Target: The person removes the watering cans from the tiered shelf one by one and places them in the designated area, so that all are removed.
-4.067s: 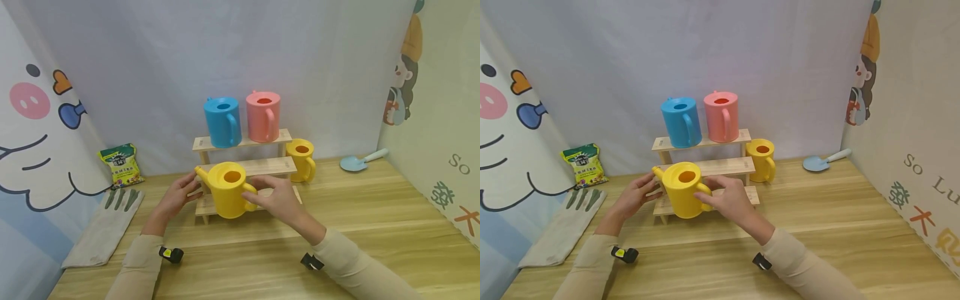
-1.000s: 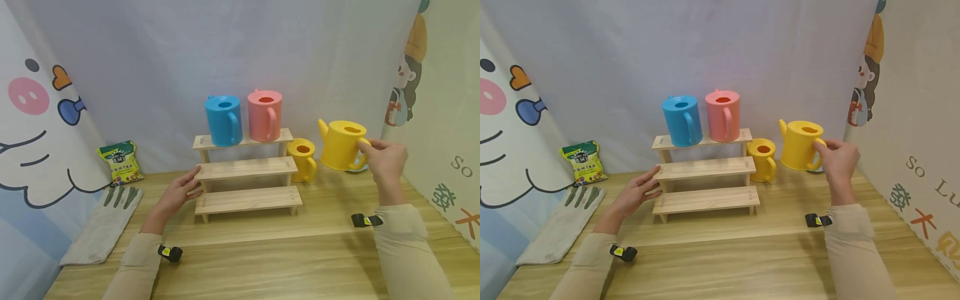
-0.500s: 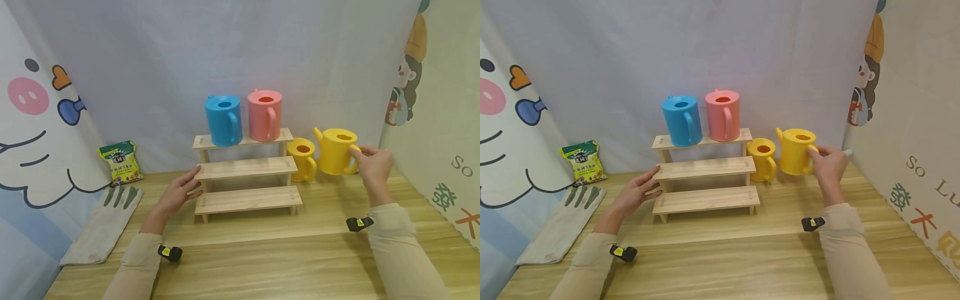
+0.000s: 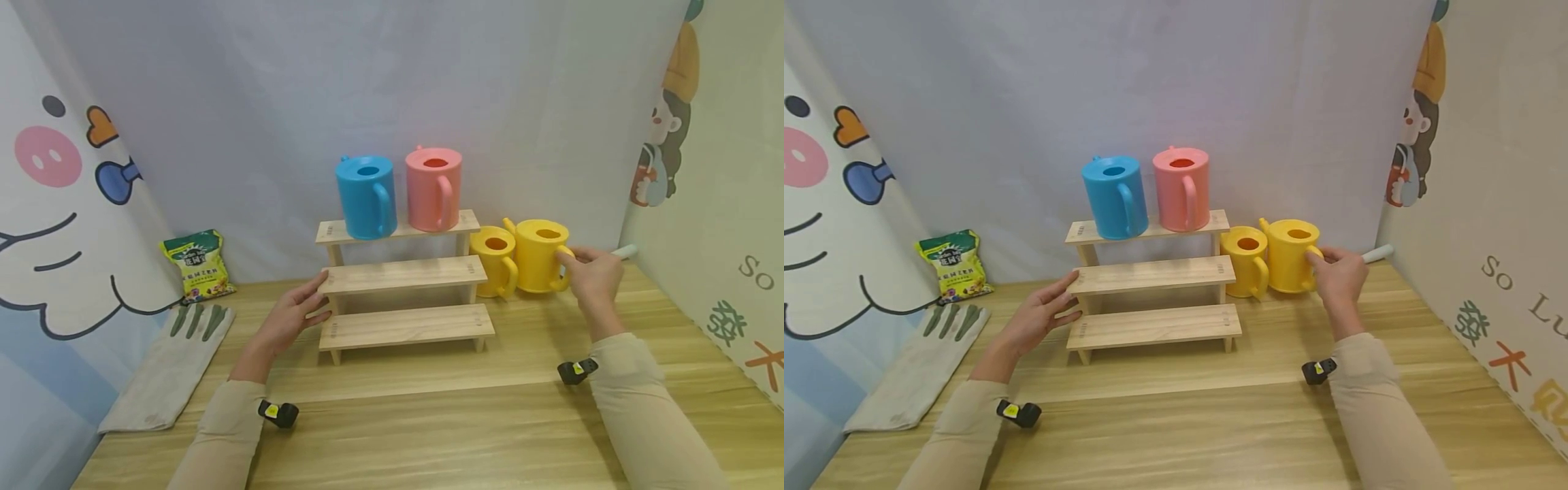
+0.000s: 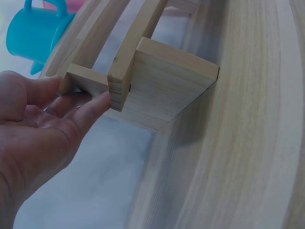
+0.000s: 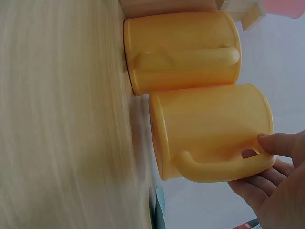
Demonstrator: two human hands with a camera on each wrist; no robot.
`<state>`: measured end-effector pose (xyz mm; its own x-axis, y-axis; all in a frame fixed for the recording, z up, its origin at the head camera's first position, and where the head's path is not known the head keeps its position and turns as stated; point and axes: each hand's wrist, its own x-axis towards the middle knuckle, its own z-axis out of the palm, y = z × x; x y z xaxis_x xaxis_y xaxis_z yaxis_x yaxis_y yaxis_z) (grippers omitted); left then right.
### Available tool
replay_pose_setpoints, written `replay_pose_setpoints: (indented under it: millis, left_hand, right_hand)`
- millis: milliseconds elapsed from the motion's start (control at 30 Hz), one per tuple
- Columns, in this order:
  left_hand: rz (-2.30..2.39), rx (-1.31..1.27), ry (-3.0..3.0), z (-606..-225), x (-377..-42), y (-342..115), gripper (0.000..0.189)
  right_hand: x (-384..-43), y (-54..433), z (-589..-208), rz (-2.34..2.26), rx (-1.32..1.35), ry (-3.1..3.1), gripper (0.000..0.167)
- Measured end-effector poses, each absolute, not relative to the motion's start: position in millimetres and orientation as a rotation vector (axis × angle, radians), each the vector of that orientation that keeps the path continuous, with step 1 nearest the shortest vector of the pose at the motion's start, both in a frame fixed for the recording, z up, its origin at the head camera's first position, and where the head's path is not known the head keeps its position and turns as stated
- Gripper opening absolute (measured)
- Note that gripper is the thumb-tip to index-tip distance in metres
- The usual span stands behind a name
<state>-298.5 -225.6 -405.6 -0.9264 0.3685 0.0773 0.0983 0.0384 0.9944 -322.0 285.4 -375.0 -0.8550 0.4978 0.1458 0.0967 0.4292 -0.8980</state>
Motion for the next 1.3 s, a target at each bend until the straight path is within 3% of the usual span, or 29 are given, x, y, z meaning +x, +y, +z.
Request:
replay_pose_setpoints:
  millis: [867,1300]
  left_hand:
    - [2.008,0.461,2.097,-405.6,-299.4,-225.3,0.052]
    - [2.003,0.454,2.103,-404.9,-298.5,-225.3,0.052]
  right_hand:
    - [-327.3,276.9,-392.0,1.448,-0.515,-2.259,0.04]
    - [-316.2,265.2,-360.9,1.482,-0.461,-2.209,0.058]
